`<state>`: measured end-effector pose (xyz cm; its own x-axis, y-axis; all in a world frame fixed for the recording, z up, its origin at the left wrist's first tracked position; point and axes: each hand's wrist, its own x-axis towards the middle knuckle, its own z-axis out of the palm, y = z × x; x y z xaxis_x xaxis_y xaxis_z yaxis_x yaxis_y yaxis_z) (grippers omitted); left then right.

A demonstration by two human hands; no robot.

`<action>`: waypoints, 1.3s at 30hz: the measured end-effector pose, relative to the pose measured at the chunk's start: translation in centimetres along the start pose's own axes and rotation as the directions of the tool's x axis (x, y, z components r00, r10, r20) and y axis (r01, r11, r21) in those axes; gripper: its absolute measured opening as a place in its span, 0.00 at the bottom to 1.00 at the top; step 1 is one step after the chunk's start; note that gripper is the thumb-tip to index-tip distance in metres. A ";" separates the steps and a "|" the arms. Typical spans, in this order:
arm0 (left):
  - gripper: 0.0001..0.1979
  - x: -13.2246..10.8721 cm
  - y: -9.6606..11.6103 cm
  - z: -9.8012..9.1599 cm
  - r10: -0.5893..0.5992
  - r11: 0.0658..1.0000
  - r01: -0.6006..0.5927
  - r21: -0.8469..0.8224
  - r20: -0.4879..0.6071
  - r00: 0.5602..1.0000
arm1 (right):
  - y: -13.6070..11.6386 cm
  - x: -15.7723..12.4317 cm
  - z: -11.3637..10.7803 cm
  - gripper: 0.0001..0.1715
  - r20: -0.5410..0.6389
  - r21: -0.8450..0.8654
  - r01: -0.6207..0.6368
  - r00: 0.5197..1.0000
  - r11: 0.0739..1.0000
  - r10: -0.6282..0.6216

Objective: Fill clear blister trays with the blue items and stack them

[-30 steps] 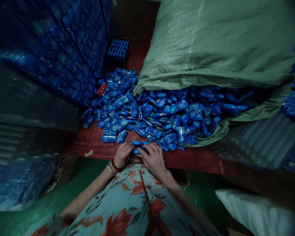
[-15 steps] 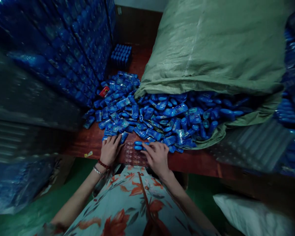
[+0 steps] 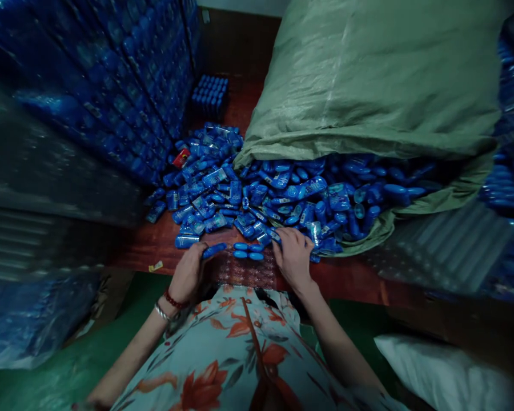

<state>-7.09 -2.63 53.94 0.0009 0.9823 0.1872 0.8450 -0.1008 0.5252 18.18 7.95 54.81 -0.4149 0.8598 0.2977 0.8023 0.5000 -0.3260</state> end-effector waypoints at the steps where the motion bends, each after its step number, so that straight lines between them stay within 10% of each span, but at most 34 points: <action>1: 0.17 -0.6 0.7 0.0 0.008 0.999 -0.008 -0.037 0.003 1.000 | 0.1 -0.8 -0.6 0.15 -0.013 0.103 -0.017 1.000 0.995 0.019; 9: 0.15 -1.2 2.4 1.9 0.229 0.968 -0.231 -0.101 -0.036 0.973 | -1.1 -6.9 -2.5 0.12 0.132 0.492 -0.103 0.990 0.864 0.043; 20: 0.17 1.0 2.6 2.7 0.513 0.855 -0.518 -0.024 -0.108 0.851 | -1.9 -5.4 -1.5 0.26 0.207 0.134 0.275 0.932 0.952 -0.298; 26: 0.14 1.0 2.5 3.2 0.503 0.863 -0.505 -0.028 -0.059 0.862 | -4.0 -3.1 -2.4 0.20 0.357 -0.028 0.341 0.881 0.940 -0.309; 34: 0.13 1.5 3.7 2.6 0.436 0.888 -0.435 0.148 0.034 0.900 | -4.2 -3.7 -0.9 0.18 0.160 -0.064 0.238 0.961 0.969 -0.225; 39: 0.13 1.6 1.4 2.2 0.281 0.960 -0.277 0.048 -0.115 0.953 | -2.5 -4.5 -0.6 0.22 0.126 0.155 0.197 0.968 0.968 -0.217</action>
<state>-4.75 -0.90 53.17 0.1769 0.8894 0.4216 0.8364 -0.3616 0.4119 18.34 2.78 54.84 -0.6300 0.7367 0.2458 0.6286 0.6696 -0.3957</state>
